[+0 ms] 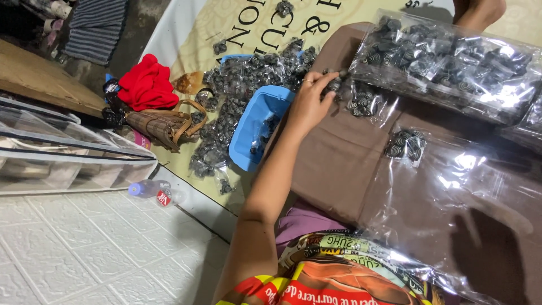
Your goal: The person sorts small metal components from a pile on the floor into individual plastic bags, occasionally interacting with a second person who helps with the bags.
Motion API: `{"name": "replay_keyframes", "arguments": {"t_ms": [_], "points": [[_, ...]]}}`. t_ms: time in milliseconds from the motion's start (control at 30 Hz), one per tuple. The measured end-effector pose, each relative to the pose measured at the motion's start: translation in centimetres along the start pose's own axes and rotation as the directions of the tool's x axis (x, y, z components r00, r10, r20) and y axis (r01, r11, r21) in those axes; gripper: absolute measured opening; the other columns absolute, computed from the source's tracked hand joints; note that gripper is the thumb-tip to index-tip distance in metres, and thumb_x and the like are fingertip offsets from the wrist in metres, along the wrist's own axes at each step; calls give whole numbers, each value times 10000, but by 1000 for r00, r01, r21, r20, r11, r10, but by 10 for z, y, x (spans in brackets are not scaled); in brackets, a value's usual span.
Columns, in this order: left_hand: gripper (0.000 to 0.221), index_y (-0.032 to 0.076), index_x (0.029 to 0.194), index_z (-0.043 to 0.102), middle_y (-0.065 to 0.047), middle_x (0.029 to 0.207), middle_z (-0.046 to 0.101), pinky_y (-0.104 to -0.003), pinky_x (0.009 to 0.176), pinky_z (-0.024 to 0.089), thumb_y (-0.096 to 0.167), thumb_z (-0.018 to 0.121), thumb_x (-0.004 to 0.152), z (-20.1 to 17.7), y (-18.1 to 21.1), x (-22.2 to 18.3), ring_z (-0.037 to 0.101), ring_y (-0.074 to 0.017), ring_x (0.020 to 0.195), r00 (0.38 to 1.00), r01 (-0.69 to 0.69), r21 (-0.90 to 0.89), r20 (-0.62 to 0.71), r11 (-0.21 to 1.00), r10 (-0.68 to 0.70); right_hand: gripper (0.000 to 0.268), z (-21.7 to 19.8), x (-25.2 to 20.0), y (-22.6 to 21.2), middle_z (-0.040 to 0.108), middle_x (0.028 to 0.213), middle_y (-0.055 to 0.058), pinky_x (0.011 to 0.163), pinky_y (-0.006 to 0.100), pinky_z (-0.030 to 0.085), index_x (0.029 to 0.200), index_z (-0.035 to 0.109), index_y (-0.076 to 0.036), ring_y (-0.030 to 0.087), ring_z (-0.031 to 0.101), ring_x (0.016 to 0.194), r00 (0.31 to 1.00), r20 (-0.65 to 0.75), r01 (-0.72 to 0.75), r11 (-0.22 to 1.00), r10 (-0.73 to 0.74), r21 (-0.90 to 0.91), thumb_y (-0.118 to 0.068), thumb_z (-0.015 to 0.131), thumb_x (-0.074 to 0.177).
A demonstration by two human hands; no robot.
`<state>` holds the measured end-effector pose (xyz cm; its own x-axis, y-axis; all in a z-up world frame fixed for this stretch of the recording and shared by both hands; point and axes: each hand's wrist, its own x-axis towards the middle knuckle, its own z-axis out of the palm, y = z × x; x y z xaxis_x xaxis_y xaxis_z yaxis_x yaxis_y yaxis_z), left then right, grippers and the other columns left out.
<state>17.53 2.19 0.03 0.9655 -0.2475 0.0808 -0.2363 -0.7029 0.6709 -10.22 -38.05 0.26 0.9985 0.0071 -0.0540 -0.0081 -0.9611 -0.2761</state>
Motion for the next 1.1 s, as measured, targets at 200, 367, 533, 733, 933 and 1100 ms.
{"name": "replay_keyframes", "arguments": {"t_ms": [200,367,533,733,933,1100], "points": [[338,196,1349,633,-65,1320,613,-222,637,513,193,575,1016,-26,-27,-19,603,-111,807,990,-3,-260,-138,966,-34,406,-29,13,-124,591,1185,174,1013,518,444,1159,561,-27,350,570,1119,890,288,-414,891,353,185,-388,409,1053],[229,256,1244,695,-90,1207,725,-262,682,609,238,587,1044,-35,50,-51,707,-214,969,981,189,-799,179,571,-73,480,-8,21,5,626,1487,218,1226,496,432,1295,684,60,355,597,1362,985,-160,122,896,-58,428,-258,575,953],[319,184,1407,607,59,1184,677,-134,546,481,192,540,1096,34,109,-39,567,19,782,805,167,-818,436,551,403,535,-66,69,-90,686,1330,67,1005,321,510,1387,605,-81,172,647,1164,989,55,-123,572,134,811,-165,691,866],[314,190,1370,633,-2,1352,650,-247,994,528,176,593,1059,86,133,-42,647,-111,1129,749,186,-761,520,621,412,83,5,96,-47,693,984,66,759,250,562,1022,674,-39,143,640,804,969,-35,0,141,245,990,-51,719,953],[144,107,1046,761,-28,1112,752,-258,972,577,182,758,923,124,119,-46,707,-132,1061,932,30,-774,250,632,263,95,27,98,-48,654,869,30,646,232,560,987,654,-70,126,636,650,967,55,-93,143,247,985,-87,743,956],[97,160,1032,755,-8,1070,749,-306,1009,556,160,744,936,116,112,-45,700,-151,1061,946,-155,-724,87,672,312,168,36,102,-41,683,933,76,694,251,609,1130,654,-56,182,685,694,977,15,-39,111,213,993,-68,710,971]]}}
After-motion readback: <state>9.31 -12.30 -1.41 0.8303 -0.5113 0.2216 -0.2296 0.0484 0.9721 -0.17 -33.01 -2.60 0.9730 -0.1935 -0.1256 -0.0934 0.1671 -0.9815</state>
